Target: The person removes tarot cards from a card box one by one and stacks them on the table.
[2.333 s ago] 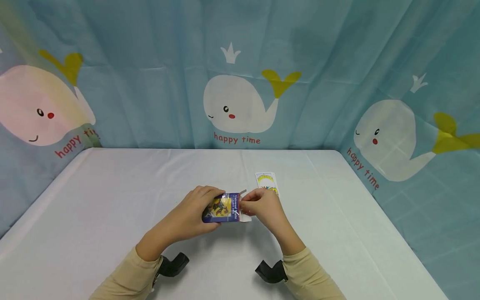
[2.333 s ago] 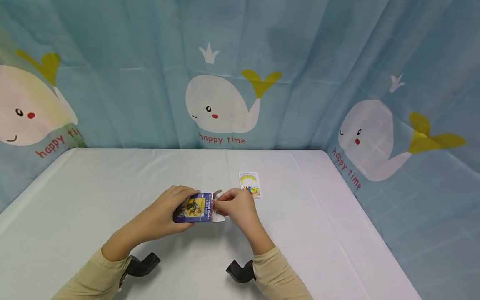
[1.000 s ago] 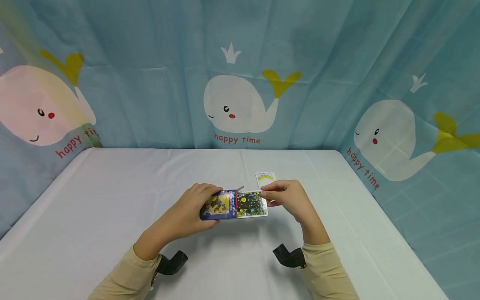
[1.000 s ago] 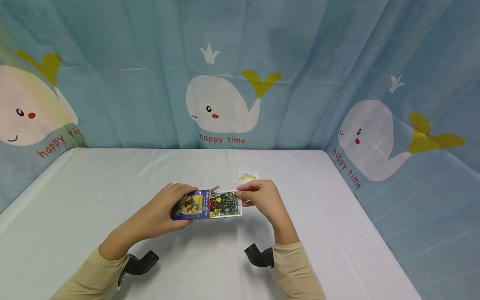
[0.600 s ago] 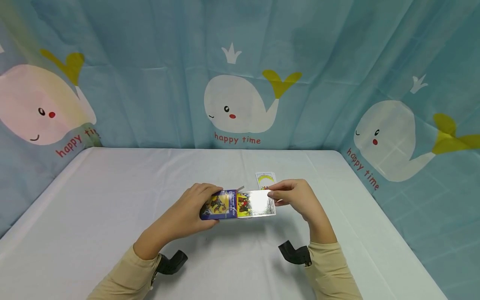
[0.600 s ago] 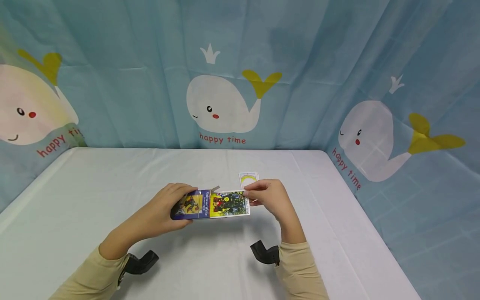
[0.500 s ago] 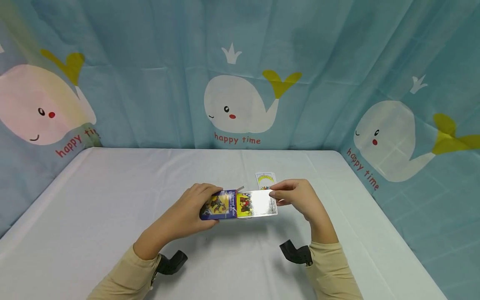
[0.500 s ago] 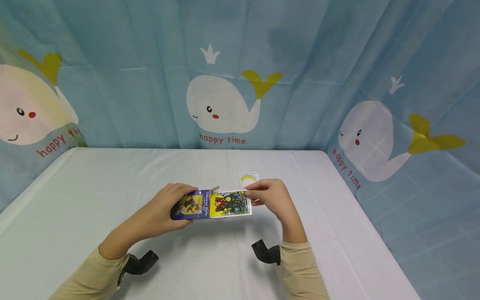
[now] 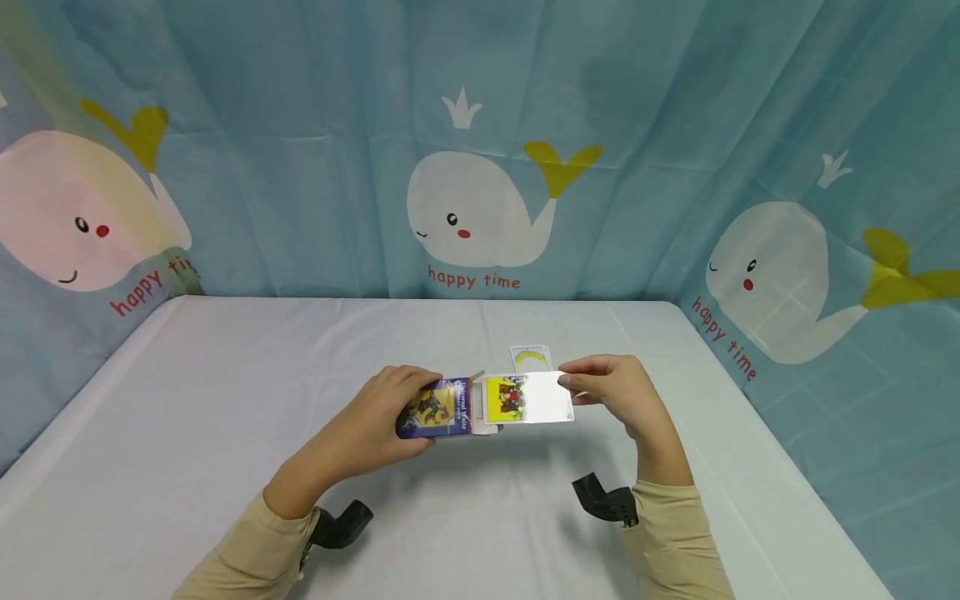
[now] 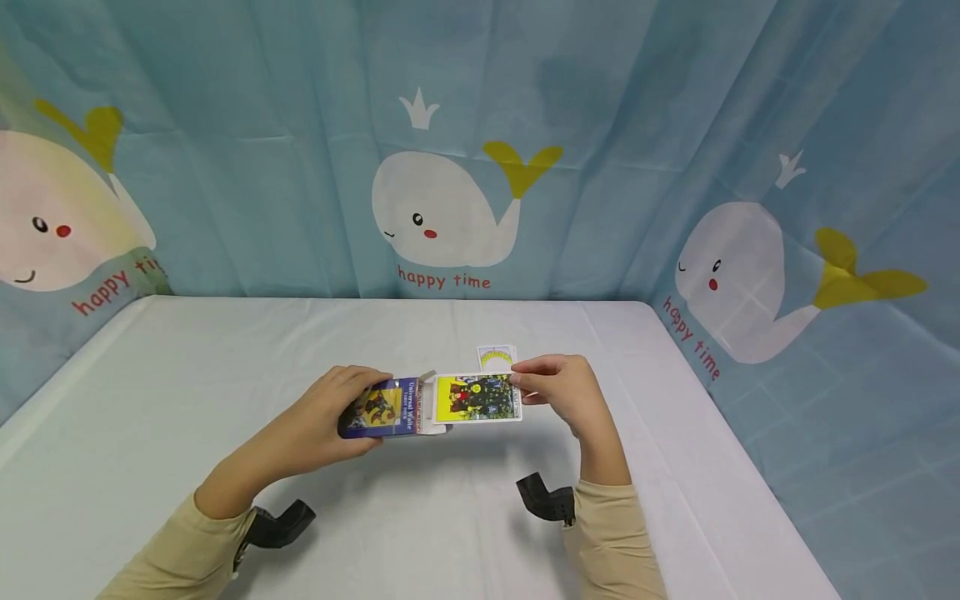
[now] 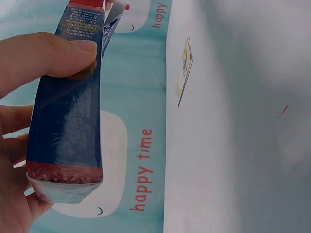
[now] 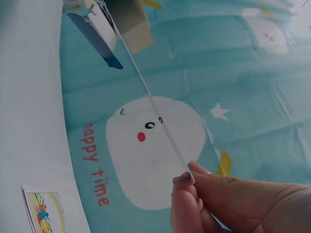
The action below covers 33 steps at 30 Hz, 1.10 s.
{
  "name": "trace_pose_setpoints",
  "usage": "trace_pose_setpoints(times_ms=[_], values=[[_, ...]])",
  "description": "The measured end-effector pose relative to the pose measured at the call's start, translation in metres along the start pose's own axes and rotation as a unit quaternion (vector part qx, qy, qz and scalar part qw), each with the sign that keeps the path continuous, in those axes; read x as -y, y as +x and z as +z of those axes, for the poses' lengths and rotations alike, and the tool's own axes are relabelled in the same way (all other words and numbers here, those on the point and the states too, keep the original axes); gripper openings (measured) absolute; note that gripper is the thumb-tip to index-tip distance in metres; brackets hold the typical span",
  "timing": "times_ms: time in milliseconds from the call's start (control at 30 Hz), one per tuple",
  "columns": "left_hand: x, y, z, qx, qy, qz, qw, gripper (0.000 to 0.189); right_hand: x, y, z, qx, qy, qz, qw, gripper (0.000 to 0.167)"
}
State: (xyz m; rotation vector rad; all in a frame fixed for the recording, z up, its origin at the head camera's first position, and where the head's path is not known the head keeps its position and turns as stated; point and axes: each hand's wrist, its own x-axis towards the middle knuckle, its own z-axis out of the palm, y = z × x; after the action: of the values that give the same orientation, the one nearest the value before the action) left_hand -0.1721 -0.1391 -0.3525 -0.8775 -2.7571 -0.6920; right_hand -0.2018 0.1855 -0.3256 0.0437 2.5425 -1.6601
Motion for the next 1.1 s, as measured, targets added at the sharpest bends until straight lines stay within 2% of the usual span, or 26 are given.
trace_pose_setpoints(times_ms=[233, 733, 1100], values=[[0.0005, 0.0000, 0.0003, -0.007, -0.007, 0.003, 0.9999, 0.070, 0.0000, -0.0001, -0.0008, -0.029, -0.007, 0.003, 0.9995, 0.027], [0.0009, -0.0005, 0.0005, -0.009, -0.006, 0.006, 0.9999, 0.070, -0.0007, 0.0008, -0.0035, -0.052, 0.018, 0.010, 0.9984, 0.031], [0.0008, -0.0008, -0.0007, -0.010, -0.008, 0.005, 0.9999, 0.070, -0.0044, 0.0036, -0.0052, -0.058, 0.065, 0.024, 0.9959, 0.037]])
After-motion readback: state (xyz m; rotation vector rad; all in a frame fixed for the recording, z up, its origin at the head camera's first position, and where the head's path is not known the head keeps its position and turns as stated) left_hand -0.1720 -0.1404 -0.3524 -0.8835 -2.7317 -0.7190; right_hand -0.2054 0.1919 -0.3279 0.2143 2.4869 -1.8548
